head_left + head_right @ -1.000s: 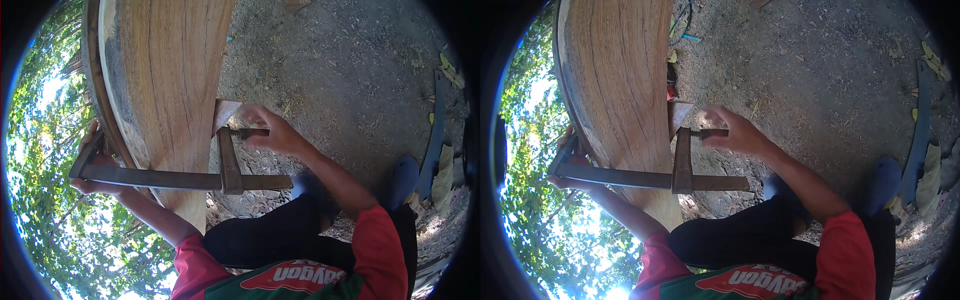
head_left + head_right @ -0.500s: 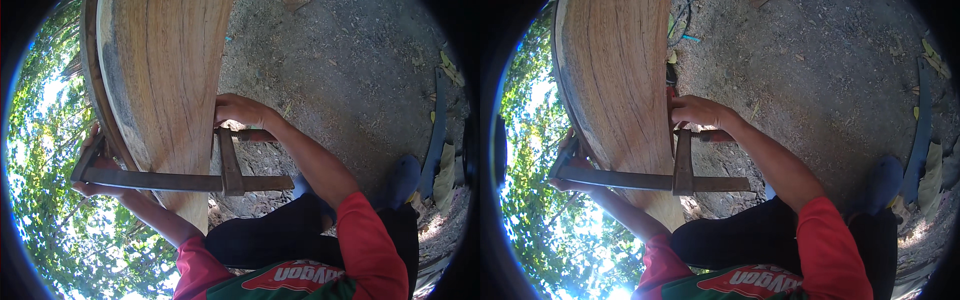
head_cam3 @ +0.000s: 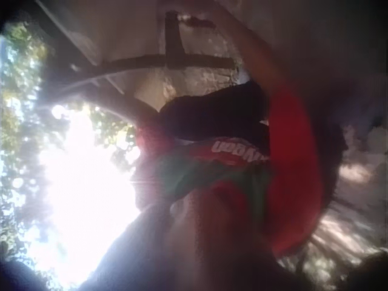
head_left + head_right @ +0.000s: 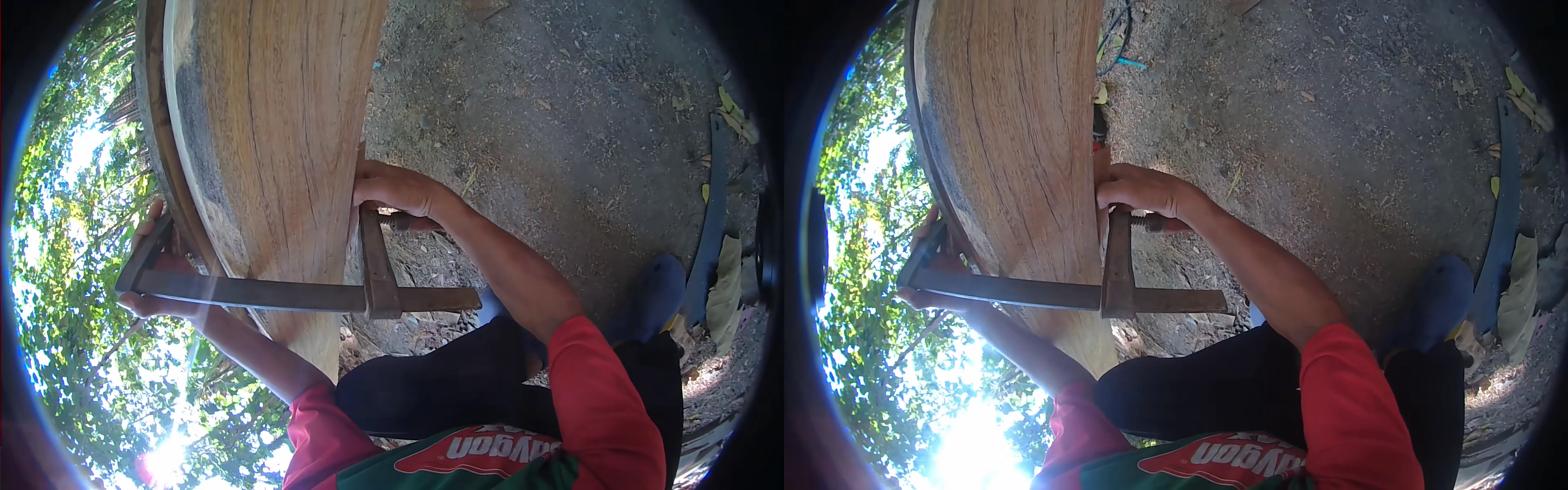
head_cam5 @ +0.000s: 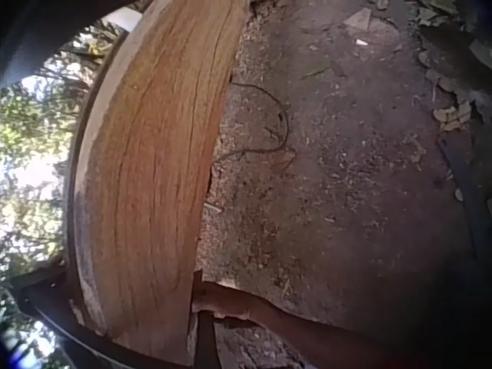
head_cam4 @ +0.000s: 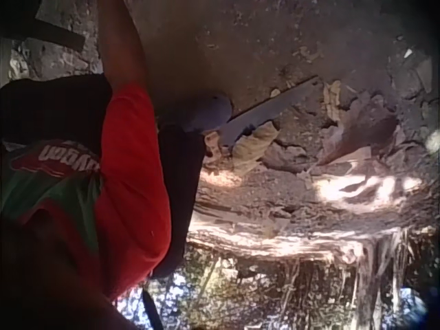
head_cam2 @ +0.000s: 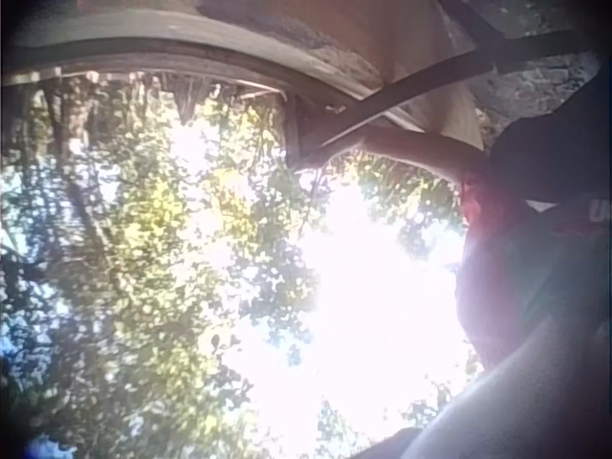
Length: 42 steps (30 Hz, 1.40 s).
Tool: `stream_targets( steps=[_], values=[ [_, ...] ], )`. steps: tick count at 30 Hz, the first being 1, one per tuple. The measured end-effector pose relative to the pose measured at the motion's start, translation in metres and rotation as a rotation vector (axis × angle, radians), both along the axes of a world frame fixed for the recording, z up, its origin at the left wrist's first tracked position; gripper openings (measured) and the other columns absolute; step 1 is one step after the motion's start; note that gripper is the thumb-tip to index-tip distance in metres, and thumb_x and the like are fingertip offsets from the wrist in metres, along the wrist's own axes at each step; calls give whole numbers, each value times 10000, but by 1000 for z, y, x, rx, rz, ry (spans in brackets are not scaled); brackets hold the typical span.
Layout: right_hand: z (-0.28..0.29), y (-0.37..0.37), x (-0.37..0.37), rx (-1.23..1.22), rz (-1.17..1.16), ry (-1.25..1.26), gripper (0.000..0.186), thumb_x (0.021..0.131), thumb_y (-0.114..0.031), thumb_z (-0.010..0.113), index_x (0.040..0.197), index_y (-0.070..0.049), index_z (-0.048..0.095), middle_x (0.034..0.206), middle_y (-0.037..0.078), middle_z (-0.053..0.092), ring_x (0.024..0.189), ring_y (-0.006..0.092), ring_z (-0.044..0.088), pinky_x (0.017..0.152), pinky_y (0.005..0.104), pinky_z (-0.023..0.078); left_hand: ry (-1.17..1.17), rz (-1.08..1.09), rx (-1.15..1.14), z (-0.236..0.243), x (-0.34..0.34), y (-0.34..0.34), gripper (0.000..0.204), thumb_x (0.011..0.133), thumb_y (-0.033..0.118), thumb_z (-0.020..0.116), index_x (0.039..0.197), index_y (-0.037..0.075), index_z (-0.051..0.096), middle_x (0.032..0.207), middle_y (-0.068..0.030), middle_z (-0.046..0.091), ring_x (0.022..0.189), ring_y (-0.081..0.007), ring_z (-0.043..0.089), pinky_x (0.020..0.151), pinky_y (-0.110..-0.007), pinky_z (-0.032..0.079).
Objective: The person constructs a wooden frame by applying glue to a small wooden piece, positioning it against a curved wooden beam, and securing it with a bar clamp.
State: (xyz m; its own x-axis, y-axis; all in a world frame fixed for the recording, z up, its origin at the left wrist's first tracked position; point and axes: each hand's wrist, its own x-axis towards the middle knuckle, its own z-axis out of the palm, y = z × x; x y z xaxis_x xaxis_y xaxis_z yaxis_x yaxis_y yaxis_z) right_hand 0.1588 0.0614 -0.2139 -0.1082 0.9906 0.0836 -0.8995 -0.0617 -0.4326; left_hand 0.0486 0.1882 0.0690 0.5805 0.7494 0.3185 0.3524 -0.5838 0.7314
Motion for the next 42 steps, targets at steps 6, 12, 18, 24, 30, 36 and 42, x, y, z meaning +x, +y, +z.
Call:
stream_targets(
  steps=[6, 12, 18, 24, 30, 36, 42],
  values=[
    [3, 1, -2, -23, 39, 67, 415, 731, -251, 617, 1079, -26, 642, 948, 33, 604, 889, 133, 529, 797, 265, 399, 10, 51, 50, -2, 6, -12, 1016, 808, 804, 191, 1156, -72, 569, 1185, -327, 557, 1137, -390, 559, 996, -450, 448],
    [-4, -7, 9, 20, 2, -34, 531, 771, -302, 643, 1224, -43, 548, 1059, 69, 611, 947, 161, 553, 829, 282, 418, 7, -26, -21, 2, 4, -2, 1022, 798, 816, 199, 1173, -61, 567, 1199, -320, 551, 1147, -402, 549, 1003, -480, 428],
    [-24, -76, 25, -134, -85, -510, 652, 767, -364, 742, 1252, -26, 467, 1098, 151, 595, 1001, 253, 611, 871, 395, 488, -2, -37, -69, 10, -8, 4, 1028, 789, 828, 213, 1184, -54, 563, 1208, -317, 546, 1151, -409, 544, 1012, -501, 412],
    [-48, -102, 19, -263, 28, -603, 482, 741, -261, 794, 1065, -67, 495, 972, 97, 584, 922, 204, 613, 799, 365, 501, 23, 36, 25, -2, 9, -8, 1068, 799, 815, 176, 1187, -119, 519, 1205, -346, 533, 1129, -399, 562, 978, -432, 467],
    [-82, -108, -1, -248, 101, -166, 371, 776, -107, 721, 1079, -56, 514, 963, 65, 584, 900, 159, 603, 792, 320, 492, 30, 46, 77, 0, 12, -12, 1069, 794, 822, 163, 1178, -106, 529, 1210, -341, 533, 1124, -392, 566, 973, -425, 468],
    [-90, -124, -24, -354, -30, 483, 376, 826, -40, 625, 1184, -27, 512, 1045, 90, 606, 946, 178, 620, 844, 321, 509, 13, 15, 60, -1, 12, -11, 1065, 794, 823, 173, 1176, -105, 531, 1210, -343, 532, 1125, -392, 566, 975, -426, 466],
    [-85, -133, -37, -399, -70, 555, 344, 883, -94, 616, 1196, 11, 519, 1025, 96, 620, 886, 163, 631, 808, 293, 531, -12, -41, 42, -1, 10, -14, 1061, 793, 824, 184, 1174, -104, 532, 1211, -344, 531, 1125, -393, 565, 976, -427, 463]
  ],
)
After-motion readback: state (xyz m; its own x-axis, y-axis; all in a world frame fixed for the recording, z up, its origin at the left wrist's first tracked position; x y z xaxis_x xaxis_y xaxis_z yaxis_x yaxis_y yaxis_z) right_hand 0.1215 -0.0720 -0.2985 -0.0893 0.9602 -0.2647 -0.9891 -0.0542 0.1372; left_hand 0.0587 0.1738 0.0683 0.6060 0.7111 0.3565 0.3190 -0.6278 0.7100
